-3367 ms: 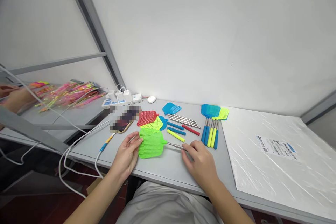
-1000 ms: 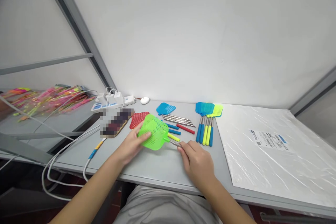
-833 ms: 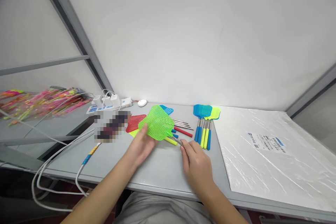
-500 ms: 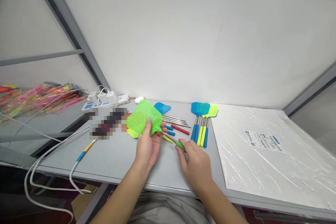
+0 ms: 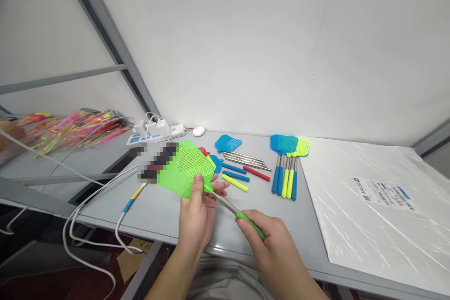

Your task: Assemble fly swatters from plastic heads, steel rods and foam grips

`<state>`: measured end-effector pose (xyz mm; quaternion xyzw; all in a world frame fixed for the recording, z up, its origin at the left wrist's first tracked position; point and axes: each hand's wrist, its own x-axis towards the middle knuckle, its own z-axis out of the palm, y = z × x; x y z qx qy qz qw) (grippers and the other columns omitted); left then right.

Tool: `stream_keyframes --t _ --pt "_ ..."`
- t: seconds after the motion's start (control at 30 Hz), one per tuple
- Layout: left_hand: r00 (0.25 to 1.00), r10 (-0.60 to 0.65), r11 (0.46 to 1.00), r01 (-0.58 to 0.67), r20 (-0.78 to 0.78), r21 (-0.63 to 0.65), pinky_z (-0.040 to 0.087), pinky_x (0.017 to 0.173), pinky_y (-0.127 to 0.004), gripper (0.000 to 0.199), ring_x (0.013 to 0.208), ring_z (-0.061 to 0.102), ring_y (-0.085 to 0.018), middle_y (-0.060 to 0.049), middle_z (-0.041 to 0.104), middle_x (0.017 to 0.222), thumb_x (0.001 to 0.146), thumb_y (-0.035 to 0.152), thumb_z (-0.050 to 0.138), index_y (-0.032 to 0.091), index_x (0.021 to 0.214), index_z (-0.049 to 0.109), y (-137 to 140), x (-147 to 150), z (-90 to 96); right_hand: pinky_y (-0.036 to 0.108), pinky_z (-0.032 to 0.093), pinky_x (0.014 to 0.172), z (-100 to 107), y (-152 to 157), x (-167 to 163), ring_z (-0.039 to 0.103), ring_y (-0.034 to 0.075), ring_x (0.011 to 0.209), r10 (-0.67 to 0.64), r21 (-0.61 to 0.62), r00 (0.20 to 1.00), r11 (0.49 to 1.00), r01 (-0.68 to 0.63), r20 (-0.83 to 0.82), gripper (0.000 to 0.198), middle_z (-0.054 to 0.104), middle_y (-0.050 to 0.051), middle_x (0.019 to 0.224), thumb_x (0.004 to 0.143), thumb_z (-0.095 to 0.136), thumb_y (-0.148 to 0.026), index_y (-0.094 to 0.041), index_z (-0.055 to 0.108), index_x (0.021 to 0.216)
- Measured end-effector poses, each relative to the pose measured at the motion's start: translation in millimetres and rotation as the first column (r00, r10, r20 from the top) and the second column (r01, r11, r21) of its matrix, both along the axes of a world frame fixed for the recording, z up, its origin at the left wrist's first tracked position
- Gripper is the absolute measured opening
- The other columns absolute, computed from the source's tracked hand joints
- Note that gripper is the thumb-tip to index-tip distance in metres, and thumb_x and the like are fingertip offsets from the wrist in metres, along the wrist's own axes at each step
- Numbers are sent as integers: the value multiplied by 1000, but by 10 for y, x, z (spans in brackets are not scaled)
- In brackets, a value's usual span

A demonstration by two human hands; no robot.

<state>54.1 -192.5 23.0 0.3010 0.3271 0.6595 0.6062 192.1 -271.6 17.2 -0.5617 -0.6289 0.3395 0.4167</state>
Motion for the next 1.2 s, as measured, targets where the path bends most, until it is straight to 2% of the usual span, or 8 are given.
stream_keyframes --t 0.17,0.3,0.37,0.47,0.57,0.73,0.93,1.2 --pt "998 -53 998 53 -26 16 52 66 -29 39 83 70 -24 -7 69 62 88 48 59 13 73 70 -64 -41 46 21 15 42 176 -55 23 19 6 46 -36 -477 852 841 -256 -522 35 26 -8 52 91 53 -51 -19 65 87" --pt "996 -79 997 79 -29 9 51 62 -28 37 73 70 -22 -5 66 60 86 48 61 13 75 69 -95 -50 79 21 8 40 182 -84 51 8 5 42 -142 -503 578 681 -532 -803 30 20 -10 53 90 56 -48 -19 63 86" --pt "994 -104 995 104 -15 -11 51 62 -28 36 72 70 -21 -4 66 60 86 48 61 13 83 69 -94 -43 66 21 9 40 184 -62 81 8 5 42 -127 -491 563 665 -563 -816 31 20 -10 54 90 55 -49 -19 63 87" --pt "988 -154 987 154 4 -45 53 71 -31 38 74 70 -20 -4 68 68 86 48 62 13 99 68 -82 -12 17 22 15 42 148 14 157 16 6 43 28 -460 783 795 -394 -622 37 25 -9 54 93 48 -52 -18 64 90" --pt "972 -232 970 234 45 -68 52 83 -35 39 84 69 -20 -9 72 91 87 44 62 13 111 65 -68 44 -49 24 28 50 36 96 241 41 11 50 -13 -142 1000 990 10 -26 36 48 -3 59 93 48 -51 -20 65 97" --pt "951 -299 947 306 84 -96 48 90 -37 43 103 64 -23 -14 68 114 90 47 57 15 118 64 -83 159 -168 29 34 60 -135 164 254 59 16 62 -360 483 733 874 50 577 28 67 3 71 97 46 -39 -20 67 96" --pt "930 -367 928 363 -35 -86 48 89 -32 37 116 57 -25 -14 64 124 92 47 53 17 109 69 -239 291 -241 30 31 62 -123 199 165 55 16 59 -408 529 560 846 -64 721 29 64 2 69 101 39 -30 -18 64 106" --pt "953 -296 955 295 -63 -21 50 87 -32 31 113 59 -24 -11 65 123 90 43 57 19 107 69 -213 264 -220 31 28 65 -54 178 253 52 16 64 -394 513 588 857 -42 707 27 62 3 73 101 37 -28 -17 63 101"
